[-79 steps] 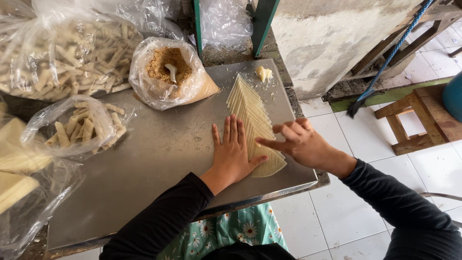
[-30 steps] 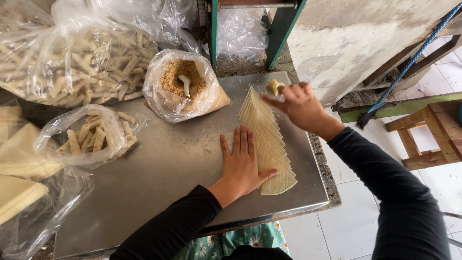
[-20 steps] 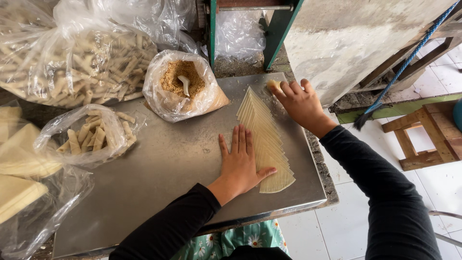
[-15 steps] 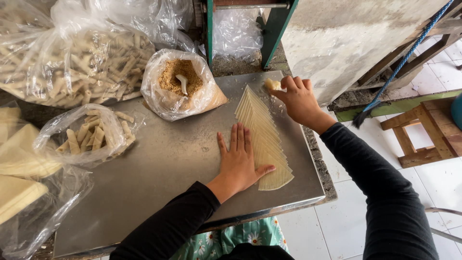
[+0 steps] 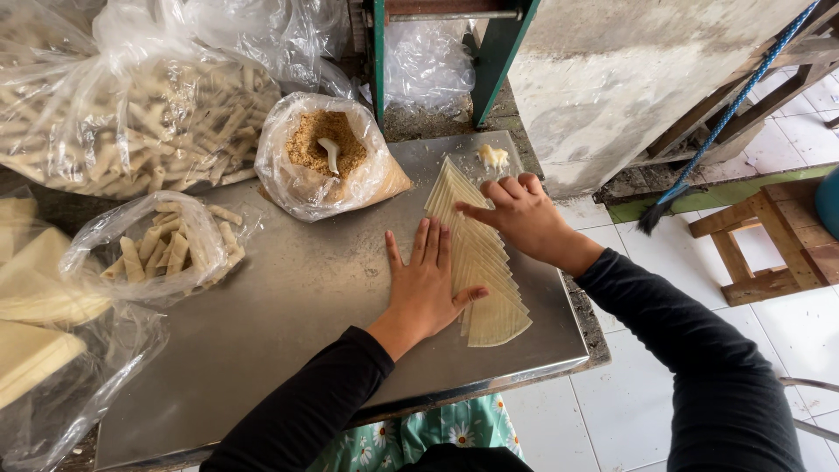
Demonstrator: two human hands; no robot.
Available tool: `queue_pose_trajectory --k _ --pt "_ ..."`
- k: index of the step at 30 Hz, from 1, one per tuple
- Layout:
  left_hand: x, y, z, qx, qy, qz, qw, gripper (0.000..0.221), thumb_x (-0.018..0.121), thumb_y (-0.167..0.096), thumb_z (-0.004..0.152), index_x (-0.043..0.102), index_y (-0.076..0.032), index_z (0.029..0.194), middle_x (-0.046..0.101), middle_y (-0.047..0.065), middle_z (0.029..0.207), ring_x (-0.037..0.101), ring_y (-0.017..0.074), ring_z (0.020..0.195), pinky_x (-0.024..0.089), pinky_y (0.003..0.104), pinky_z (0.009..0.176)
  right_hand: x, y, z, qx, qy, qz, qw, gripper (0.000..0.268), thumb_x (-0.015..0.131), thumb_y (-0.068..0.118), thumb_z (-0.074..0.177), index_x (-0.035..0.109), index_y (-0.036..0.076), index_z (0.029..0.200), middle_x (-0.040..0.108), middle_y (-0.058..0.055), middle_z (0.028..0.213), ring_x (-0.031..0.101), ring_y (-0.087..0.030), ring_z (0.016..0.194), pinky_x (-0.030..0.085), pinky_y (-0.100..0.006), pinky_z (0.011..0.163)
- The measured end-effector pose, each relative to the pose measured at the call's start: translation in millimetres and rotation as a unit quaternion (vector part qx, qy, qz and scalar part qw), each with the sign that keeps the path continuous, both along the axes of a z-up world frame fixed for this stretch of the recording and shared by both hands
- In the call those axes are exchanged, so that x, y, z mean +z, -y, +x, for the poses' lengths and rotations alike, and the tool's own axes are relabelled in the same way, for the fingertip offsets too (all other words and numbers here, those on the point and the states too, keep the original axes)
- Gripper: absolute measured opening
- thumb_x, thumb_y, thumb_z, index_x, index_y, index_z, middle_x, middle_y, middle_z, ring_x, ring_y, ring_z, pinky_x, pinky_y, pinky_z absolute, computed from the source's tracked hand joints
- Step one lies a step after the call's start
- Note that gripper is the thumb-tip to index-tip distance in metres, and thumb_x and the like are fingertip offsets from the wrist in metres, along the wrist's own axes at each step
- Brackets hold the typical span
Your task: The person repeatedly picks a triangular wrapper, scoops a brown granular filling with a small plastic spoon, places it in the wrapper, folds the wrapper into a cone, and sets it aside. The process continues with multiple units on a stainless steel table.
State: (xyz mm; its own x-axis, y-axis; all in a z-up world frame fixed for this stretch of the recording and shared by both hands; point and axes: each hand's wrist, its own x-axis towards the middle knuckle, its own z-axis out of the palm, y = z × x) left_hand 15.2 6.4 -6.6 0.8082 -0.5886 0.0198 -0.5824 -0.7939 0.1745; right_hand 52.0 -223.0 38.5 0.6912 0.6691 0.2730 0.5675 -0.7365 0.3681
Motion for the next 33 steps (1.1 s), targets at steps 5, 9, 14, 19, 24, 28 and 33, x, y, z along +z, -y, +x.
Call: queue_pose_trajectory --k 5,9,14,19,24,28,33 --pt "4.0 0.6 0.1 -0.010 -0.006 0.015 1.000 0.118 0.017 -0.087 0.085 0.009 0.006 0.157 0.008 0.024 0.166 -0.002 0.0330 0.155 -0.009 0.076 0.111 3.0 14.1 6.7 -0.035 0.089 -0.133 0.987 0.055 0.054 0.021 0.098 0.051 0.030 0.152 0.054 -0.002 0.126 0.055 -0.015 0.109 0.046 -0.038 0.100" --pt "4.3 0.6 1.6 -0.012 -0.019 0.028 0.999 0.118 0.015 -0.087 0.085 0.008 0.006 0.157 0.006 0.024 0.165 -0.003 0.0335 0.154 -0.009 0.077 0.110 3.6 15.5 4.7 0.024 0.107 -0.121 0.987 0.063 0.052 0.015 0.101 0.045 0.044 0.156 0.050 0.000 0.116 0.050 -0.013 0.100 0.045 -0.035 0.093" --pt "5.2 2.0 1.3 -0.009 -0.012 0.026 1.000 0.117 0.016 -0.087 0.086 0.009 0.006 0.156 0.006 0.025 0.166 -0.003 0.0335 0.155 -0.009 0.077 0.110 4.5 19.5 9.7 0.079 0.138 -0.135 0.978 0.065 0.050 0.017 0.104 0.038 0.053 0.157 0.046 0.001 0.114 0.045 -0.013 0.105 0.044 -0.032 0.094" --pt "4.9 1.4 0.0 -0.004 -0.003 0.011 1.000 0.117 0.021 -0.087 0.085 0.010 0.006 0.156 0.009 0.024 0.165 -0.001 0.0321 0.155 -0.008 0.077 0.110 2.5 22.6 30.8 0.068 0.118 -0.139 0.981 0.068 0.051 0.020 0.101 0.037 0.055 0.157 0.047 0.001 0.115 0.047 -0.015 0.102 0.045 -0.034 0.093" --pt "5.0 0.9 -0.6 -0.004 -0.003 0.003 1.000 0.117 0.024 -0.086 0.086 0.012 0.006 0.157 0.012 0.023 0.165 0.002 0.0322 0.155 -0.007 0.077 0.111 0.5 19.8 54.0 0.034 0.120 -0.136 0.983 0.069 0.054 0.017 0.097 0.039 0.053 0.155 0.053 -0.003 0.122 0.052 -0.017 0.101 0.047 -0.037 0.092" --pt "3.5 0.6 0.2 -0.005 0.010 -0.002 1.000 0.117 0.022 -0.087 0.086 0.013 0.007 0.156 0.013 0.024 0.165 0.002 0.0327 0.155 -0.007 0.078 0.110 -3.4 17.4 69.1 0.011 0.101 -0.146 0.984 0.069 0.057 0.017 0.097 0.042 0.049 0.157 0.054 -0.002 0.116 0.055 -0.018 0.099 0.048 -0.038 0.092" --pt "-0.5 0.6 1.6 -0.006 0.016 0.004 1.000 0.117 0.019 -0.087 0.086 0.012 0.006 0.156 0.012 0.024 0.165 0.001 0.0329 0.155 -0.007 0.078 0.110 -13.4 10.3 84.9 -0.039 0.072 -0.116 0.990 0.062 0.057 0.017 0.096 0.052 0.044 0.151 0.057 -0.004 0.113 0.056 -0.020 0.099 0.047 -0.038 0.088"
